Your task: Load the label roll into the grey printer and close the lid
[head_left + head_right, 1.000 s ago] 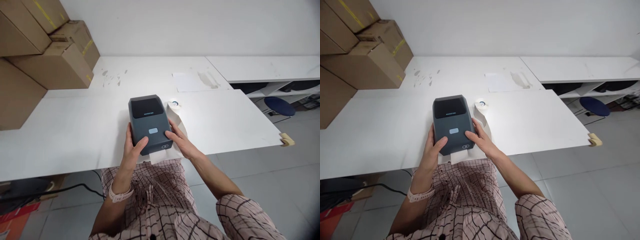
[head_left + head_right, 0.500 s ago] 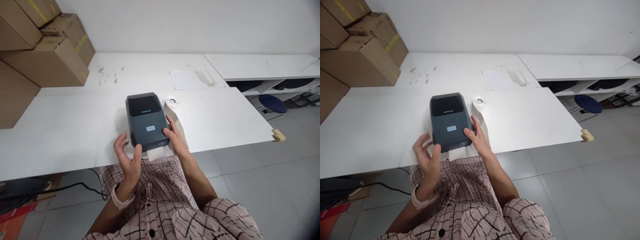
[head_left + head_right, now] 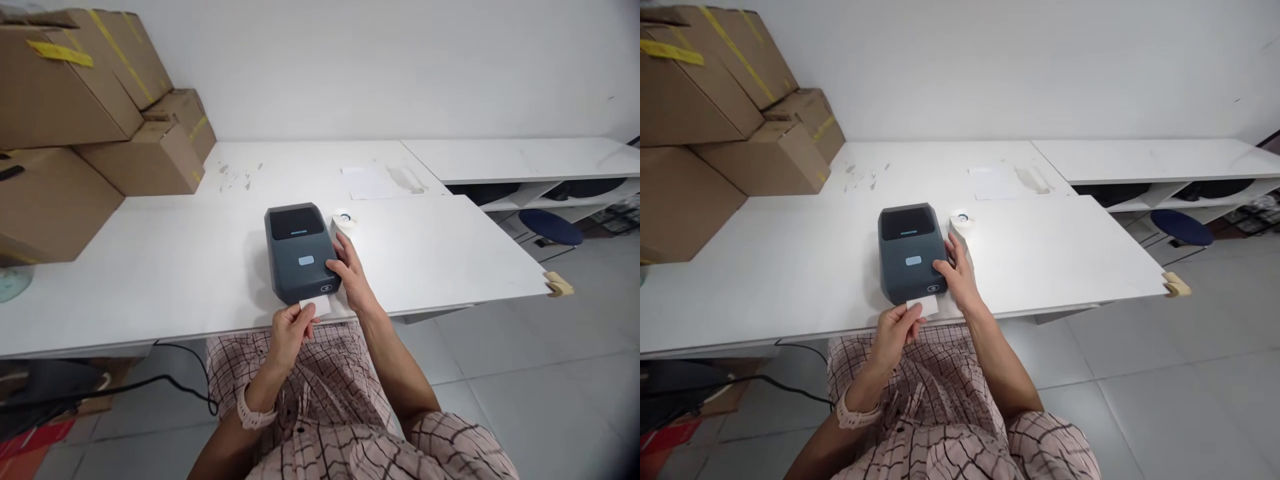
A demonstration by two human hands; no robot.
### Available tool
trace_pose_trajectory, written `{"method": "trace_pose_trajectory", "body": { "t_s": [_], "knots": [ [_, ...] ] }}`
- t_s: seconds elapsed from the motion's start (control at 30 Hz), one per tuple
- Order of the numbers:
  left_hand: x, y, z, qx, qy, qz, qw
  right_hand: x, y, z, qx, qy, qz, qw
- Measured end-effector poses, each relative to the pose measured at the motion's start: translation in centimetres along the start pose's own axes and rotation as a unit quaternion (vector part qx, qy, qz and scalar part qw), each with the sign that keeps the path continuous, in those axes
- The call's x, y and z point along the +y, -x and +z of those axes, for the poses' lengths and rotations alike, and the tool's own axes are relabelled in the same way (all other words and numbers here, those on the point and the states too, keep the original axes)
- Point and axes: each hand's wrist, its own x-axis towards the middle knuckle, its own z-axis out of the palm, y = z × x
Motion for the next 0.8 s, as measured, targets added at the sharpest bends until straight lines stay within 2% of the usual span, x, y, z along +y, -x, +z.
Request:
{"method": "trace_pose_trajectory", "body": {
  "t_s": [0.13, 0.2, 0.27, 0.33, 0.4, 0.43, 0.57, 0.63, 0.73, 0.8],
  "knots": [
    [-1.9, 0.4, -1.0, -0.006, -0.058, 0.065, 0.996, -1.6, -1.0, 0.8, -0.034, 0.065, -0.034, 0.997],
    [-2.8, 0.7, -1.7, 0.019, -0.08, 0.105, 0.991, -2.0, -1.3, 1.2, -0.035, 0.079, -0.027, 0.996],
    [-3.2, 0.8, -2.2, 0.097, -0.087, 0.155, 0.979, -2.2, -1.5, 1.4, -0.027, 0.081, -0.023, 0.996],
    [-3.0, 0.6, -2.6, 0.199, -0.072, 0.218, 0.953, -2.2, -1.7, 1.5, -0.023, 0.09, -0.028, 0.995],
    [-2.3, 0.0, -2.6, 0.253, -0.05, 0.262, 0.93, -2.2, -1.8, 1.5, -0.024, 0.099, -0.034, 0.994],
    [-1.8, -0.3, -2.6, 0.252, -0.041, 0.268, 0.929, -2.1, -1.7, 1.5, -0.026, 0.097, -0.036, 0.994],
    [-0.3, -0.9, -2.1, 0.162, -0.011, 0.216, 0.963, -1.3, -0.5, 0.6, -0.032, 0.076, -0.024, 0.996],
    [0.2, -1.0, -2.1, 0.138, 0.004, 0.215, 0.967, -1.0, 0.4, -0.2, -0.036, 0.07, -0.024, 0.997],
    [1.7, -1.8, -2.5, 0.139, 0.027, 0.277, 0.95, -1.4, 1.0, -1.3, -0.051, 0.054, -0.061, 0.995],
    [3.5, -3.1, -3.0, 0.135, 0.047, 0.332, 0.933, -2.7, 0.4, -1.8, -0.069, 0.054, -0.086, 0.992]
  ]
}}
